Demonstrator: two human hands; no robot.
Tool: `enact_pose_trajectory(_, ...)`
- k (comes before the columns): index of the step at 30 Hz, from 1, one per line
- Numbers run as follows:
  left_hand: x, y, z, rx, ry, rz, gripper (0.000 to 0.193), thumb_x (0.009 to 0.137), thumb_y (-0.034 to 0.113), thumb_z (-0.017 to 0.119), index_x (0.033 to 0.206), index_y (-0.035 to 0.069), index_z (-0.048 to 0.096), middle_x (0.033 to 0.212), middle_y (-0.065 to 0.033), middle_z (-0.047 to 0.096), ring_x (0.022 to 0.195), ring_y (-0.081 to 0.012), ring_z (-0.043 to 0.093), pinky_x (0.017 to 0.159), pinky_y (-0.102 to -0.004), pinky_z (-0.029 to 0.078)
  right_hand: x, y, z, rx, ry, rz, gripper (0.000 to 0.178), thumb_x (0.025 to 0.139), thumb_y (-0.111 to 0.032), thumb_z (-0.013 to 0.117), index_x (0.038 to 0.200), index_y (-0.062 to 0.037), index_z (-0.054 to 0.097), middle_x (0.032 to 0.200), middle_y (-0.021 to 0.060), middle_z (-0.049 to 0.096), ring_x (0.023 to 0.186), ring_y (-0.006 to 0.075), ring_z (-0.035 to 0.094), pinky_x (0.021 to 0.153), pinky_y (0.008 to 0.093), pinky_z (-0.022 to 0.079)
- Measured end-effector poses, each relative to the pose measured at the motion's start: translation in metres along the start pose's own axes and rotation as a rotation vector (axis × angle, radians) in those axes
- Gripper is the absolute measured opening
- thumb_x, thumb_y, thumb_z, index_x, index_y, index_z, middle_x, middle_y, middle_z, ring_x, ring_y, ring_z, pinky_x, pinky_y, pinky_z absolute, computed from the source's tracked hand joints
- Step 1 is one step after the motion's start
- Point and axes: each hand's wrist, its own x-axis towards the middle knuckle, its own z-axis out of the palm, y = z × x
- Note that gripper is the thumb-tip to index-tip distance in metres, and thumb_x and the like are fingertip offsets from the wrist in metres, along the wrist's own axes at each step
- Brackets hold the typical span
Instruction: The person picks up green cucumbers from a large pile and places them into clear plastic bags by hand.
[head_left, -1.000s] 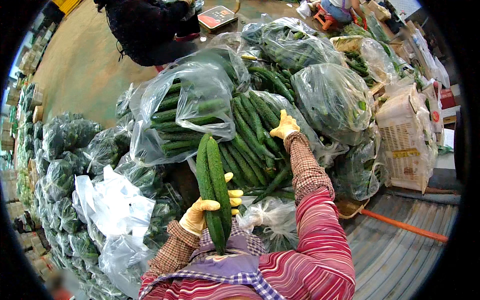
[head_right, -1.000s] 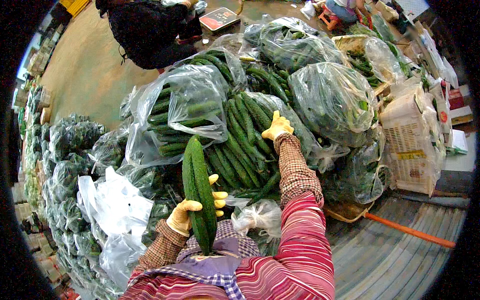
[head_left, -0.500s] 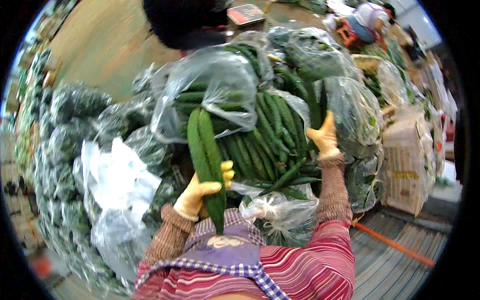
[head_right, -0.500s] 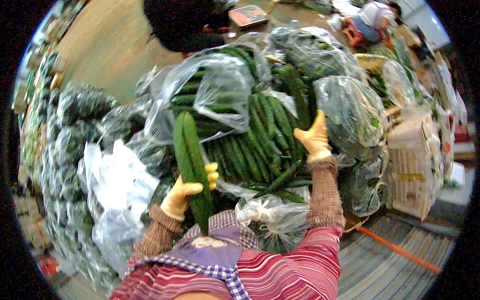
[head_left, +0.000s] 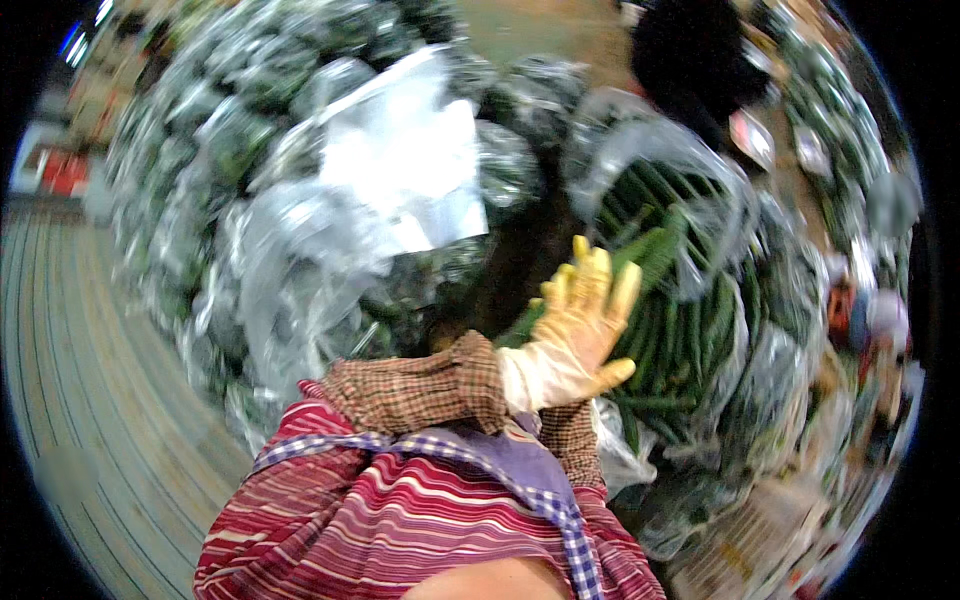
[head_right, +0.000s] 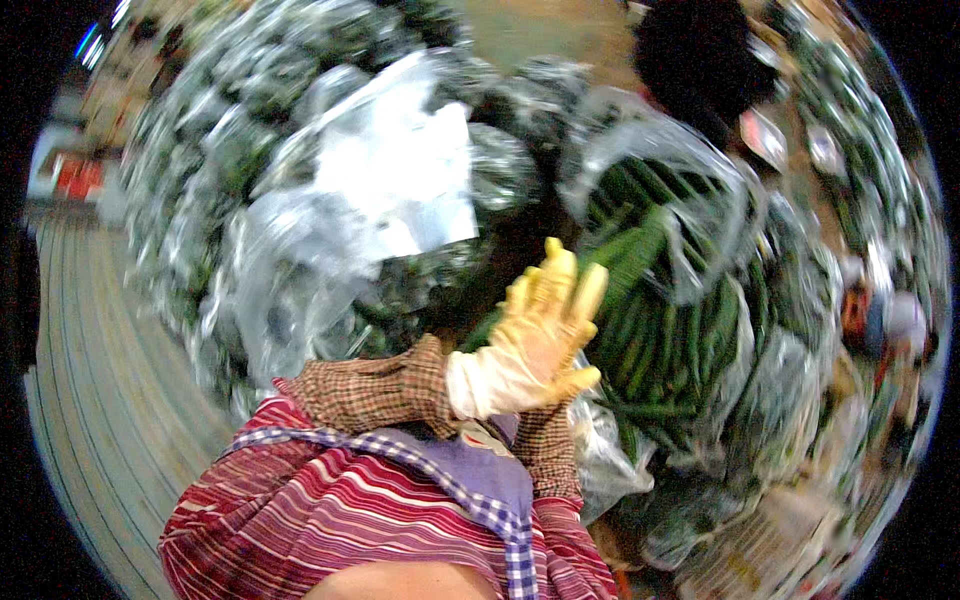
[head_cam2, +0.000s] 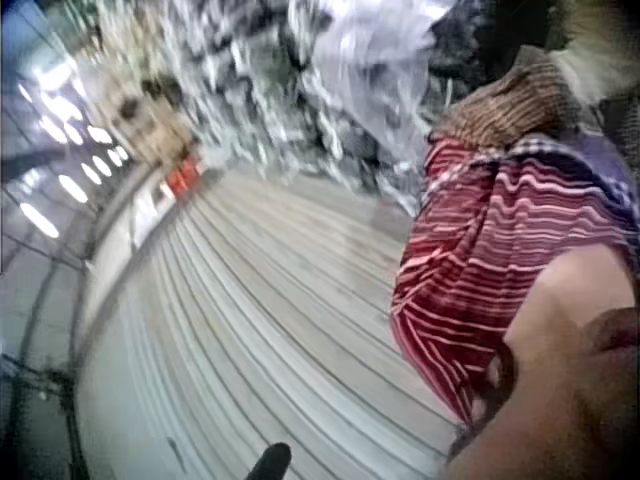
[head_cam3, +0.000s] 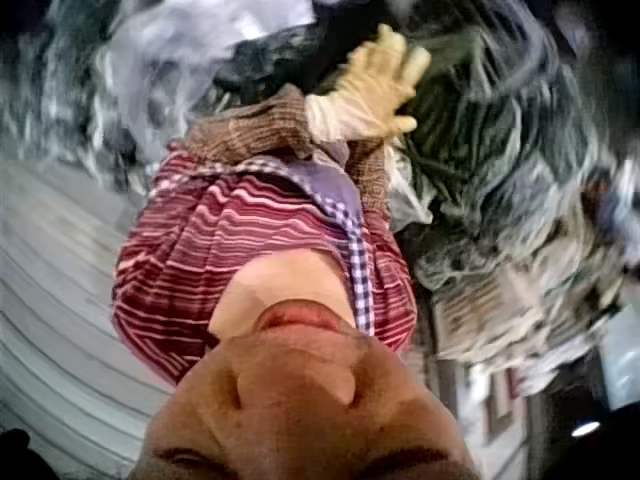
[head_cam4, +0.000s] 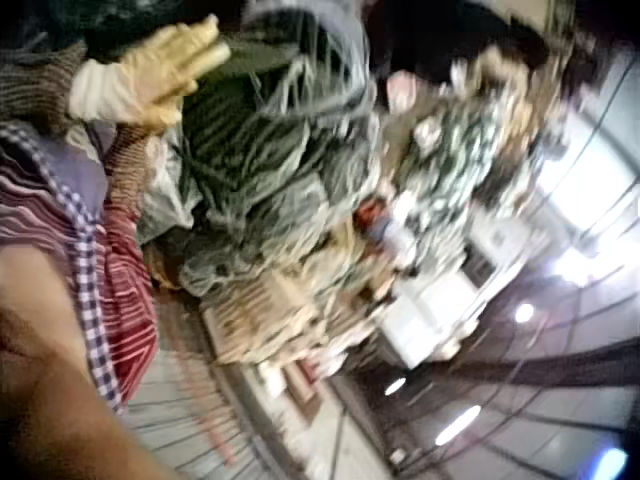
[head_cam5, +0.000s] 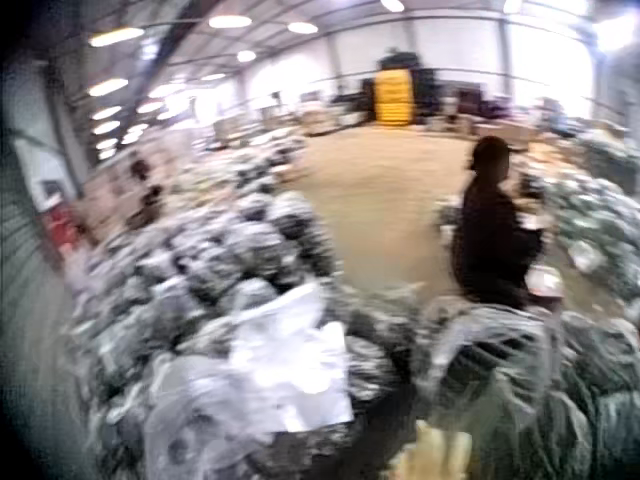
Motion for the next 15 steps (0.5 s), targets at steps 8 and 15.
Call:
enact_pose_trajectory(8,-0.171,-0.093,-0.111,0.323,0.563,-0.162,0.062,0.065,0.018,0.069,0.121,-0.002,0.049,0.122,-0.0245,0.049,0.107,-0.0357,0.049,0.099,-0.0480,0.034,0.075,0.052,0.028,0.323,-0.641,0.107,0.101,0.076,-0.043,0.074,0.149,-0.0136,0.011,0.126,0.0112,0.049,0.107,0.0263,0.053,0.089,0.0436,0.046)
enact_pose_trajectory(15,-0.386,-0.178,-0.056,0.646,0.555,-1.508,0.114,0.063,0.038,0.081,0.147,0.006,0.011,0.146,-0.0256,0.019,0.132,-0.0389,0.025,0.108,-0.0463,0.025,0.061,0.098,0.035,0.022,-0.599,1.000,0.115,0.064,-0.051,0.078,0.145,0.0023,0.015,0.110,0.0202,0.059,0.092,0.0293,0.061,0.080,0.0396,0.052)
